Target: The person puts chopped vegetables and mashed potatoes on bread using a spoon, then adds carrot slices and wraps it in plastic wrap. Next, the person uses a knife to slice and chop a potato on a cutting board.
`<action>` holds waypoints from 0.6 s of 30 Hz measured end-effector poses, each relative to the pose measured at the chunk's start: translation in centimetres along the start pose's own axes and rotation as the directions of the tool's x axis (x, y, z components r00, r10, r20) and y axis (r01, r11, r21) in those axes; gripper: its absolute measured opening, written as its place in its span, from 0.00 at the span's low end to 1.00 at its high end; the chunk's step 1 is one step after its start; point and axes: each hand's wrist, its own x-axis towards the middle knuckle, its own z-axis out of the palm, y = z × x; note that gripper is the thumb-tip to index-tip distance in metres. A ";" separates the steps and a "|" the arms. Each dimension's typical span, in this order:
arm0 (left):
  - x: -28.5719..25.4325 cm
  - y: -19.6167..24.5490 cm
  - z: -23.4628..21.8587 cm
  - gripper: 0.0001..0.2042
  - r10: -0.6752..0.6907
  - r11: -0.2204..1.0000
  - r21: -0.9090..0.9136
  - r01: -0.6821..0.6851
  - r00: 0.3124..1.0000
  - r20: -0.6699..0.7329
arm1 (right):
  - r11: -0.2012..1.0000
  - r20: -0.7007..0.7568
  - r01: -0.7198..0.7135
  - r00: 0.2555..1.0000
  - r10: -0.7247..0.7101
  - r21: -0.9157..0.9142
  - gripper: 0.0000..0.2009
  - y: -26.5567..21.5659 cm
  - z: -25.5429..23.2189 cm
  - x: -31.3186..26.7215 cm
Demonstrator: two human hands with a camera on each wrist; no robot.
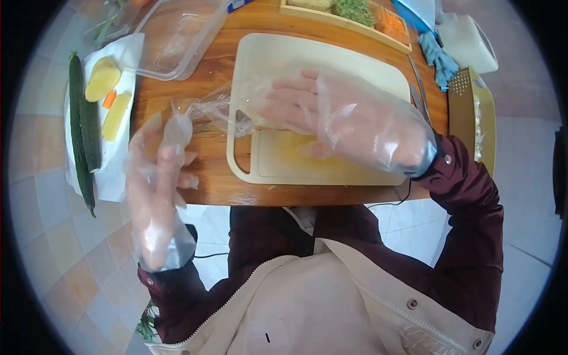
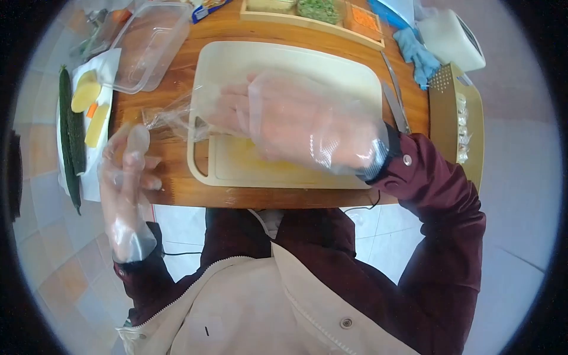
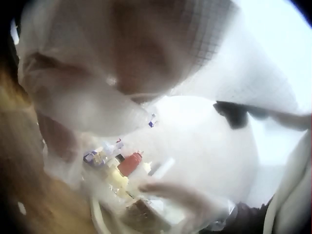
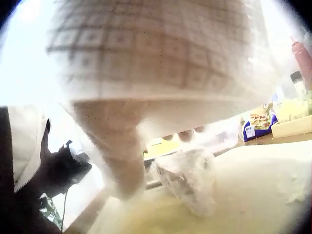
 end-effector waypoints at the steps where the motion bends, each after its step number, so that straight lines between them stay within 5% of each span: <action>1: 0.5 0.5 0.0 0.30 -0.073 0.995 -0.069 0.076 0.997 0.033 | 0.996 -0.028 0.053 0.998 -0.056 -0.076 0.33 0.1 0.4 0.4; 2: 1.3 1.1 -0.5 0.33 -0.102 0.993 -0.042 0.109 0.985 0.142 | 0.995 -0.023 0.069 0.997 -0.071 -0.078 0.33 0.1 0.8 0.6; 7: 4.6 1.6 2.5 0.31 -0.241 0.971 0.029 0.239 0.959 0.147 | 0.987 -0.128 0.055 0.989 -0.075 -0.154 0.24 0.0 1.3 1.3; 9: 5.0 0.0 3.6 0.29 0.033 0.996 -0.090 -0.016 0.981 0.192 | 0.979 -0.130 0.048 0.989 -0.075 -0.196 0.23 -0.1 1.3 1.3; 14: 4.4 -0.8 4.5 0.26 -0.022 0.991 -0.126 0.040 0.990 0.142 | 0.920 -0.010 -0.027 1.000 0.025 -0.390 0.25 -2.4 0.1 0.0; 16: 4.3 -2.7 5.4 0.26 0.190 0.954 -0.263 -0.147 0.970 0.149 | 0.975 -0.012 -0.078 0.997 0.077 -0.210 0.24 -3.1 -0.7 -0.8; 18: 4.5 -1.8 5.2 0.26 0.157 0.968 -0.222 -0.114 0.970 0.188 | 0.986 0.057 -0.131 0.989 0.137 -0.100 0.30 -3.2 -2.9 -0.8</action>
